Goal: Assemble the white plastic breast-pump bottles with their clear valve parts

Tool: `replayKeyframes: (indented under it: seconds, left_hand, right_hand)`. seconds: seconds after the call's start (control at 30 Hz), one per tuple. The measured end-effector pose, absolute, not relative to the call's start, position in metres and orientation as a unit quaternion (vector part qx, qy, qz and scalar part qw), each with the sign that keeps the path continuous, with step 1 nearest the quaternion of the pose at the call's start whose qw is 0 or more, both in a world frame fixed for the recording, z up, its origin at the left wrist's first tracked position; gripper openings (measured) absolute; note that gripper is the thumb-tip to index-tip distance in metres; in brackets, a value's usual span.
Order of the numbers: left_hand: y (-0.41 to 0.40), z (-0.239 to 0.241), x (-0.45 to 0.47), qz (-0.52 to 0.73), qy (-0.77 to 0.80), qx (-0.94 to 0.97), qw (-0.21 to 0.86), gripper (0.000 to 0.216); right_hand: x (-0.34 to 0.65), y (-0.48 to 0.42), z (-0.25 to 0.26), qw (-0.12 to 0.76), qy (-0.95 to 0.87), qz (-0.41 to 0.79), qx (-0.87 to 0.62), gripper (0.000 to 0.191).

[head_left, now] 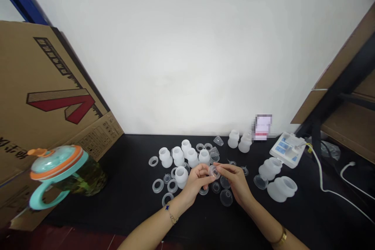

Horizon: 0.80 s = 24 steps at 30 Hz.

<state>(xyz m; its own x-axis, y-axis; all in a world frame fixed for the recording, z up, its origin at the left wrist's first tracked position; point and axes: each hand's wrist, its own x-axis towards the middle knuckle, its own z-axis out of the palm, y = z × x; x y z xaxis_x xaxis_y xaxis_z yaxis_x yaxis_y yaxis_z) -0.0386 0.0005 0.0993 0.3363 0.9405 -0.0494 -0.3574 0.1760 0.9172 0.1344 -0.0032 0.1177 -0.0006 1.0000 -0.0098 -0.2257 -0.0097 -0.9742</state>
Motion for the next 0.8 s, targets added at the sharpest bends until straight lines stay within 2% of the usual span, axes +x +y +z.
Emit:
replayKeyframes:
  seconds: [0.8]
  left_hand:
    - [0.0025, 0.0951, -0.0386, 0.473, 0.332, 0.434, 0.691, 0.033]
  right_hand:
    - [0.1342, -0.0012, 0.1164, 0.543, -0.412, 0.584, -0.440, 0.028]
